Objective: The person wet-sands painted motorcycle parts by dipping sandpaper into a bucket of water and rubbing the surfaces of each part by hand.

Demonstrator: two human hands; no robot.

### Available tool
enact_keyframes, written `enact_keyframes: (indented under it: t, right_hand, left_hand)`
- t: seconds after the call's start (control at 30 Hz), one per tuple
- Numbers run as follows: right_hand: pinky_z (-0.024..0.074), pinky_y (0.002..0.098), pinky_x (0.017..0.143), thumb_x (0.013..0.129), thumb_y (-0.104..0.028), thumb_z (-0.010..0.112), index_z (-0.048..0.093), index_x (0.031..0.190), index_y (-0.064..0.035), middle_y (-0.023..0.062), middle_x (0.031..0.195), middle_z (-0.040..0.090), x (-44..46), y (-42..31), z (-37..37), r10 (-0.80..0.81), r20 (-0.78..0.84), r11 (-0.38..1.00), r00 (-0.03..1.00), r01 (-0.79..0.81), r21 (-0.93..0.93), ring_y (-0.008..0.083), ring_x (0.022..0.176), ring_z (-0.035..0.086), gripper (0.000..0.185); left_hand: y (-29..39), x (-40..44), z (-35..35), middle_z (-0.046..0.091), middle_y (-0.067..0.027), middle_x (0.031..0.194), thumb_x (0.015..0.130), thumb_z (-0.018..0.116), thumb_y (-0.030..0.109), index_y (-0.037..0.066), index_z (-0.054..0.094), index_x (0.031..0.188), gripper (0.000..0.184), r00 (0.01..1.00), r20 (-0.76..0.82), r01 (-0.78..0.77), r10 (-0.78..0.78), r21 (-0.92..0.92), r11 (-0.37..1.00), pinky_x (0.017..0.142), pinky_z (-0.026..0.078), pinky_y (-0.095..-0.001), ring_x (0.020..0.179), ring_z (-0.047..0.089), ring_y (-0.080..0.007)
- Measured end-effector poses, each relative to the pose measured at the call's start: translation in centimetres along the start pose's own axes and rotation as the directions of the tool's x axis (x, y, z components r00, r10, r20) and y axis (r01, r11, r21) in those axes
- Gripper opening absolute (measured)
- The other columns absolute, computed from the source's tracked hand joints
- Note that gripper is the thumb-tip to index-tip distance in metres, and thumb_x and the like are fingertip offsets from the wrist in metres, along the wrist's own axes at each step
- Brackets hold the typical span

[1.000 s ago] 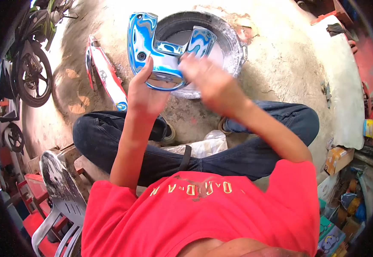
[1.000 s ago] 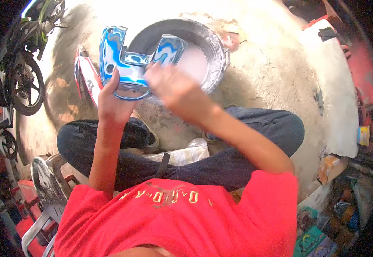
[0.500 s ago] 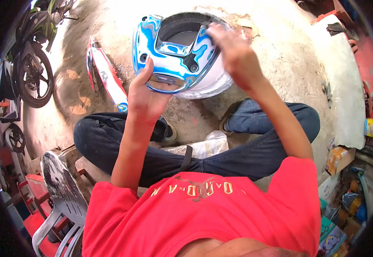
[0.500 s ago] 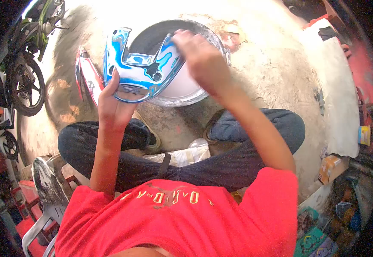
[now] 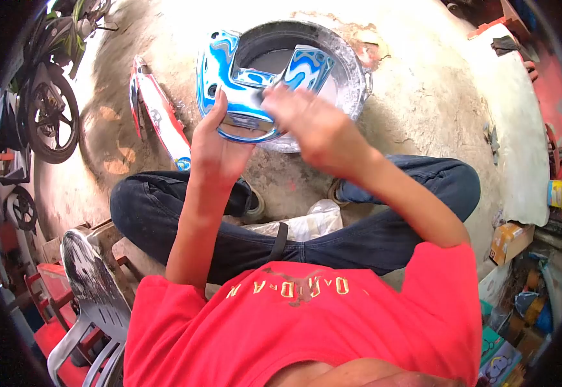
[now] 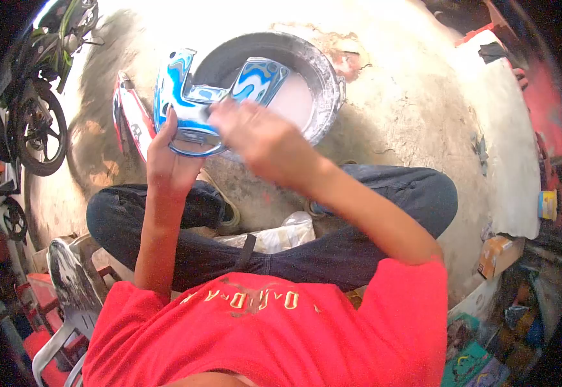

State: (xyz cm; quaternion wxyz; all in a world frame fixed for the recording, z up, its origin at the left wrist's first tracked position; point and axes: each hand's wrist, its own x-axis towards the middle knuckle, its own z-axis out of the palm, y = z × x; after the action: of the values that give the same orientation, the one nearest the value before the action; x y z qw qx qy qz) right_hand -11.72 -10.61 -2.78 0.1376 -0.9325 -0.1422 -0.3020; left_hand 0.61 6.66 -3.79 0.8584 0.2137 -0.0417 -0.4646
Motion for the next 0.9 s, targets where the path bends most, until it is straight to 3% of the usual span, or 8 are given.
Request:
enact_keyframes:
  t: [0.07, 0.17, 0.33, 0.5, 0.67, 0.73, 0.83, 0.9]
  right_hand:
    - [0.0524, 0.0423, 0.104, 0.091, 0.0, 0.057, 0.058, 0.135, -0.0025, 0.0166, 0.131, 0.066, 0.4, 0.6, -0.9, -0.095, 0.021, 0.995, 0.995, 0.095, -0.01, 0.0317, 0.12, 0.065, 0.045]
    - [0.052, 0.0428, 0.104, 0.093, -0.001, 0.054, 0.06, 0.132, -0.002, 0.0165, 0.13, 0.067, 0.4, 6.0, -1.4, 0.285, -0.049, 0.947, 0.957, -0.289, -0.139, 0.0336, 0.119, 0.065, 0.039]
    - [0.0494, 0.0436, 0.107, 0.09, 0.0, 0.057, 0.059, 0.133, 0.0009, 0.0187, 0.132, 0.065, -0.3, -1.6, 0.4, -0.069, 0.031, 0.998, 0.997, 0.069, -0.014, 0.0294, 0.122, 0.065, 0.044]
    - [0.0509, 0.0437, 0.105, 0.09, 0.001, 0.055, 0.056, 0.137, 0.0018, 0.0182, 0.13, 0.066, 1.0, 5.3, -1.3, 0.229, -0.019, 0.948, 0.973, -0.228, -0.221, 0.0318, 0.121, 0.064, 0.047]
    - [0.049, 0.0431, 0.108, 0.09, 0.0, 0.055, 0.061, 0.132, 0.0016, 0.0167, 0.136, 0.064, -0.3, -2.2, 0.3, -0.102, 0.083, 0.994, 0.991, 0.105, -0.032, 0.0292, 0.125, 0.064, 0.043]
    - [0.0497, 0.0433, 0.107, 0.089, 0.003, 0.054, 0.059, 0.134, 0.0005, 0.0162, 0.134, 0.065, 0.0, -0.1, -0.4, -0.077, 0.064, 0.996, 0.995, 0.079, -0.036, 0.0299, 0.123, 0.064, 0.045]
    - [0.0506, 0.0447, 0.106, 0.089, 0.005, 0.053, 0.056, 0.137, -0.0004, 0.0175, 0.134, 0.064, 0.4, 6.0, -1.5, 0.269, -0.036, 0.946, 0.963, -0.271, -0.178, 0.0325, 0.123, 0.063, 0.049]
    - [0.0506, 0.0441, 0.106, 0.089, 0.005, 0.053, 0.057, 0.137, -0.0003, 0.0172, 0.134, 0.064, -1.1, 4.6, 0.0, 0.16, 0.004, 0.969, 0.987, -0.156, -0.192, 0.0321, 0.123, 0.063, 0.049]
  left_hand:
    - [0.1, -0.1, -0.9, 0.055, -0.0131, 0.143, 0.109, 0.044, 0.028, 0.009, 0.045, 0.145, 0.041, 1.0, 0.019, -0.006, 0.007, -0.026, 1.0, 0.109, 0.042, -0.0577, 0.131, 0.054, -0.0319]
    - [-0.4, -0.6, 0.9, 0.057, -0.014, 0.14, 0.108, 0.046, 0.029, 0.008, 0.046, 0.144, 0.041, 0.998, -0.043, -0.052, 0.052, 0.001, 0.999, 0.109, 0.042, -0.0566, 0.129, 0.056, -0.0314]
    - [-0.4, 0.1, -0.9, 0.056, -0.0135, 0.142, 0.109, 0.046, 0.029, 0.008, 0.046, 0.144, 0.041, 0.999, 0.042, 0.0, 0.002, -0.032, 0.999, 0.109, 0.042, -0.057, 0.131, 0.054, -0.032]
    - [-0.6, -0.8, 1.0, 0.06, -0.016, 0.136, 0.109, 0.045, 0.029, 0.006, 0.047, 0.143, 0.041, 0.997, 0.062, -0.038, 0.044, -0.1, 0.994, 0.11, 0.042, -0.055, 0.126, 0.058, -0.0335]
    - [-0.5, -0.3, -0.1, 0.059, -0.0159, 0.137, 0.109, 0.045, 0.029, 0.006, 0.047, 0.142, 0.04, 0.999, -0.026, -0.026, 0.027, 0.024, 0.999, 0.11, 0.042, -0.0543, 0.127, 0.057, -0.0325]
    - [-0.4, -0.3, 0.0, 0.059, -0.0162, 0.138, 0.109, 0.045, 0.029, 0.006, 0.047, 0.142, 0.04, 0.997, -0.053, -0.05, 0.052, 0.031, 0.998, 0.11, 0.042, -0.0543, 0.127, 0.058, -0.0323]
    - [-0.4, -0.7, 1.0, 0.058, -0.0168, 0.139, 0.109, 0.043, 0.03, 0.005, 0.047, 0.141, 0.04, 0.995, -0.065, -0.075, 0.076, 0.026, 0.997, 0.11, 0.042, -0.0546, 0.127, 0.057, -0.0329]
    - [-0.5, -0.6, 1.3, 0.057, -0.0166, 0.139, 0.109, 0.044, 0.03, 0.005, 0.047, 0.141, 0.04, 0.995, -0.07, -0.07, 0.073, 0.048, 0.996, 0.109, 0.043, -0.0551, 0.127, 0.057, -0.0332]
